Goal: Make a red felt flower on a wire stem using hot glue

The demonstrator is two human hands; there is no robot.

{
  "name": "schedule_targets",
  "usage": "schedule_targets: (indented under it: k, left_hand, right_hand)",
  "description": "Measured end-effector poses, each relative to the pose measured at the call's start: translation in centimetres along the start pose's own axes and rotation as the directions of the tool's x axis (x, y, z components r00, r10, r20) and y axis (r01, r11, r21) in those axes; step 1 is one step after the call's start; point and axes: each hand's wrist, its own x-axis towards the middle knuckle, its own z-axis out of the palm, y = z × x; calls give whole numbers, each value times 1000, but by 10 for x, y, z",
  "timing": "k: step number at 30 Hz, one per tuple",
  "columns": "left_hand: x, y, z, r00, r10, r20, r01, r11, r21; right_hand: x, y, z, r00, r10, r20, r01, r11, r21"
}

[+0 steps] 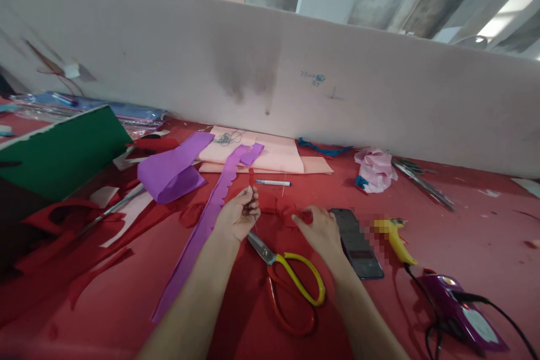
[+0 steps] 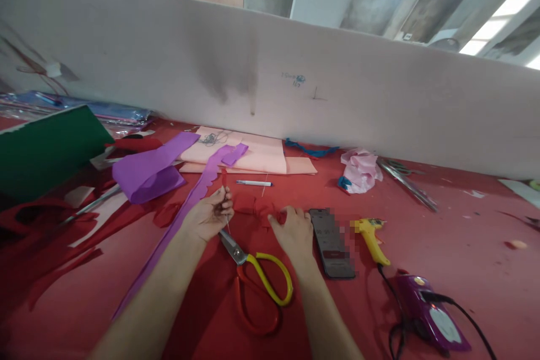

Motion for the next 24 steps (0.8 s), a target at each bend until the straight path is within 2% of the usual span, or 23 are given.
schedule_targets:
  k: [5, 12, 18, 24]
  left_hand:
    - [1, 6, -3, 1000, 9, -2, -9, 1000, -19]
    - [3, 13, -5, 999, 42, -31, -43, 998, -34]
    - [4, 12, -6, 995, 92, -45, -93, 995, -23]
    - [2, 11, -6, 995, 101, -23, -101, 995, -9]
  right_hand:
    - [7, 0, 6, 999, -32, 26, 34, 994, -99]
    - [33, -7, 3, 992, -71, 105, 80, 994, -77]
    - [36, -27, 4, 997, -58, 47, 63, 990, -126]
    - [31, -58, 22, 982, -153, 114, 169, 975, -146]
